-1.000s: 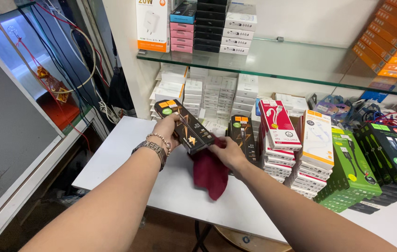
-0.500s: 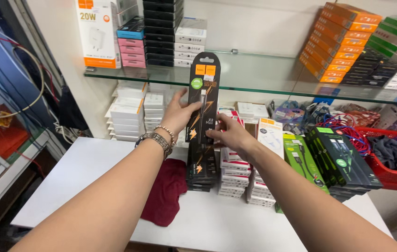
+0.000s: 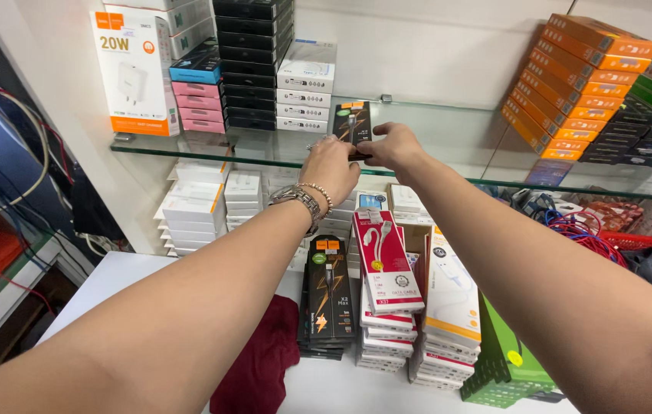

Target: The person wipes the surfaces of multiple small electronics boxes with a maroon cloth and places them on a glass shelf. The person handles black, white, and red boxes one at a time, wiping them before stacking them on the shelf.

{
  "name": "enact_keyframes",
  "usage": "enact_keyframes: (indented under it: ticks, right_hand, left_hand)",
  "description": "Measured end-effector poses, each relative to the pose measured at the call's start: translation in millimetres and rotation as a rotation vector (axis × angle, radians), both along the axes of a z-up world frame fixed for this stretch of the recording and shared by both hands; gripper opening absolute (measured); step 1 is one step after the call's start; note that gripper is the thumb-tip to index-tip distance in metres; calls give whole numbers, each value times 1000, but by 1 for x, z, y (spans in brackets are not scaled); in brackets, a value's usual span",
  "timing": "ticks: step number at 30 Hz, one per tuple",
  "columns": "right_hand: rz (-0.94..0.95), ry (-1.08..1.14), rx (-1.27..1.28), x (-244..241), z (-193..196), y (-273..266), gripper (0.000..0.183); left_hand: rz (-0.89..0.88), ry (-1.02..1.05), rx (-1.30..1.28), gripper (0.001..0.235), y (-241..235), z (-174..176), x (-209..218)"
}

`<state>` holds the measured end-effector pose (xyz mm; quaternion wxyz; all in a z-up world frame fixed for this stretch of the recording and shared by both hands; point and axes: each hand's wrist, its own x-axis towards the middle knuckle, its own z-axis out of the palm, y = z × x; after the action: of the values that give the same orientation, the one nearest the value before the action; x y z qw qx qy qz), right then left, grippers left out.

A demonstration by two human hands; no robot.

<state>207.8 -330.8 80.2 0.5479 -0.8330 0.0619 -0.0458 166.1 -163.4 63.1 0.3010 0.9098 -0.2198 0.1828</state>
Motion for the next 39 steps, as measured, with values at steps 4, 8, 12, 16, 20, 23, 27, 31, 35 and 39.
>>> enact_keyframes:
  ticks: [4, 8, 12, 16, 20, 23, 27, 31, 35, 39]
  right_hand:
    - [22, -171, -387, 19, -17, 5, 51]
    - [-19, -190, -488, 31, -21, 9, 47]
    - [-58, -148, -567, 38, -18, 13, 50]
    - [-83, -59, -726, 41, -15, 18, 51]
    - [-54, -83, -664, 38, -15, 19, 59]
    - [-102, -288, -591, 25, -18, 28, 60]
    - [-254, -443, -314, -18, -31, 57, 41]
    - [-257, -409, -130, -63, -49, 96, 30]
    - [-109, -229, -137, -106, -86, 134, 30]
    - [376, 107, -360, -156, -136, 183, 63]
  left_hand:
    - [-48, 82, 93, 35, -6, -9, 27]
    - [-66, -56, 71, 46, -9, -17, 50]
    - [-32, -52, 157, 43, -11, -20, 60]
    - [-20, -101, 186, 44, -10, -21, 61]
    - [-57, -34, 82, 34, -4, -15, 60]
    - [-56, -75, -121, 30, 12, -12, 52]
    - [58, -218, -347, 19, 41, -17, 23]
    - [201, -3, -439, 20, 67, -35, -9]
    - [302, 161, -486, 22, 99, -80, -29]
    - [456, 426, -370, 28, 140, -142, -37]
